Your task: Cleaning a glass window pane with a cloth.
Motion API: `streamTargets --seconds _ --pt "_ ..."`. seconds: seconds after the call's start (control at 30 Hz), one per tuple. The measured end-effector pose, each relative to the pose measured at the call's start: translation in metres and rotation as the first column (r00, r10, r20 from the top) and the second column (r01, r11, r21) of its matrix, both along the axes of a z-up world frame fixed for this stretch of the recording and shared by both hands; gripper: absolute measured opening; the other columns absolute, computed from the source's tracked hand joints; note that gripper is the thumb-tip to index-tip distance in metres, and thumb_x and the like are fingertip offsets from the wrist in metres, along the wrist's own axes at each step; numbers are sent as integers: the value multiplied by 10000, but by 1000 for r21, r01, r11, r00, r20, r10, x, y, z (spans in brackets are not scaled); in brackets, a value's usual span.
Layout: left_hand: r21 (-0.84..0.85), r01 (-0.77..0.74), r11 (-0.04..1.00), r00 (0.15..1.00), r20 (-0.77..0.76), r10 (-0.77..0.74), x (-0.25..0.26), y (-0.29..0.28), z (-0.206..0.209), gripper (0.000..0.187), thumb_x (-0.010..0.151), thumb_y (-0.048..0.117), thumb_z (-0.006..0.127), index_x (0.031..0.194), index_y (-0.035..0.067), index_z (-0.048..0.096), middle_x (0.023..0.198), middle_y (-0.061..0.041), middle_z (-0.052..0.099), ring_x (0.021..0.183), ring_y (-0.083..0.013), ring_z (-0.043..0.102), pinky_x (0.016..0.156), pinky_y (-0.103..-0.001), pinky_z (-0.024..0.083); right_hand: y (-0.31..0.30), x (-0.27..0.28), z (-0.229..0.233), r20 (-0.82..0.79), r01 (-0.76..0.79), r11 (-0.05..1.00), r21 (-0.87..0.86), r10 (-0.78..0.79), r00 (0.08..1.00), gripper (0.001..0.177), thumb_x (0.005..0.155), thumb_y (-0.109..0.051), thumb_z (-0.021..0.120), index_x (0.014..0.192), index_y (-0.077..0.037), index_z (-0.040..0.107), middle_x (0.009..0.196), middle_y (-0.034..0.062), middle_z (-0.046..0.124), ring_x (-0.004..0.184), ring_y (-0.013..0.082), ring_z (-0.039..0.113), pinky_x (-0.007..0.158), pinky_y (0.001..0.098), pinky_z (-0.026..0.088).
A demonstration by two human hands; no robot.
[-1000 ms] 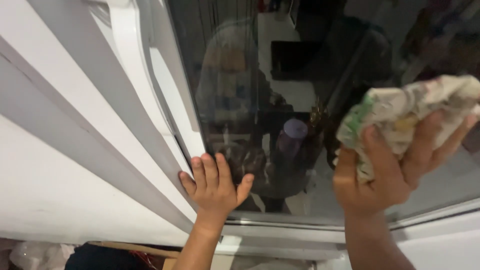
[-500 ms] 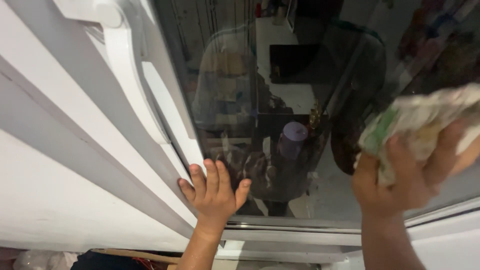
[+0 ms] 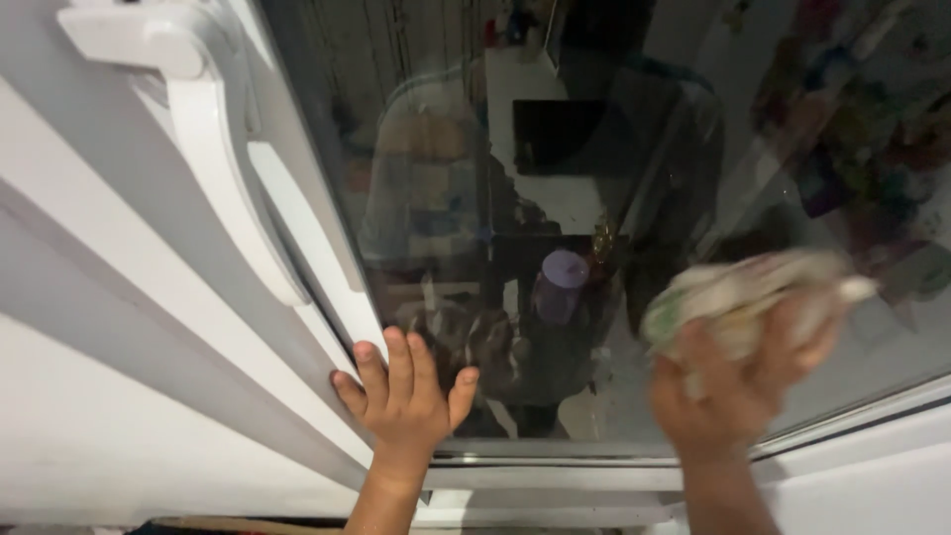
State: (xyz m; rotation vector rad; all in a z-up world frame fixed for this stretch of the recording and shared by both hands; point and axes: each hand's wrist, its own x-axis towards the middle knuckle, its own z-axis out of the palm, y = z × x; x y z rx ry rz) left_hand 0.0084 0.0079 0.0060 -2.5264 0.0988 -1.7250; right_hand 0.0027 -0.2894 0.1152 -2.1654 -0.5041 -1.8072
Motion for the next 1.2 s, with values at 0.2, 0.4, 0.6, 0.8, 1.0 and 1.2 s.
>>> streamTargets --seconds 0.2,0.4,0.6,0.8,1.0,1.2 --pt "-10 29 1000 1000 1 -29 2 -1 -2 801 1106 637 377 1637 48 259 1698 -151 193 1571 -400 102 1277 -602 -17 11 11 47 57 19 996 82 -24 998 467 916 98 767 1264 -213 745 1738 -131 229 1688 291 81 1488 688 108" --pt "-7 15 1000 1000 -7 -15 4 -3 1 806 1106 650 364 1644 62 249 1706 -136 173 1577 -385 87 1281 -591 -17 44 -1 4 -6 -102 993 -56 102 995 230 947 -69 895 1065 -219 768 1557 -17 397 1556 375 199 1292 630 308" --pt "1 18 1000 1000 2 -18 2 -3 -3 812 1094 656 376 1637 62 270 1699 -145 191 1574 -387 93 1282 -587 -18 -1 -9 38 45 -78 994 -74 82 996 280 751 217 624 821 -53 604 1755 -39 230 1444 360 416 1119 615 449" --pt "-8 21 1000 1000 -12 -21 0 -3 -3 813 1097 651 391 1637 56 269 1699 -147 188 1573 -390 80 1278 -597 -16 -6 8 43 50 -82 988 133 76 996 506 857 189 781 1209 -175 789 1714 -27 322 1665 198 236 1463 639 10" --pt "3 17 1000 1000 6 -17 3 -2 -5 796 1101 641 376 1630 53 288 1690 -149 218 1567 -395 110 1278 -594 -4 13 6 -24 8 -169 984 -60 170 985 192 960 -145 798 813 -181 680 1560 -8 414 1572 407 185 1346 642 195" --pt "-4 32 999 999 -18 -32 0 -2 -3 808 1098 637 398 1635 49 264 1697 -153 192 1572 -394 84 1277 -602 -26 -22 -5 8 44 170 984 -47 -168 985 218 790 131 656 913 -41 709 1779 -67 205 1623 261 319 1219 573 502"
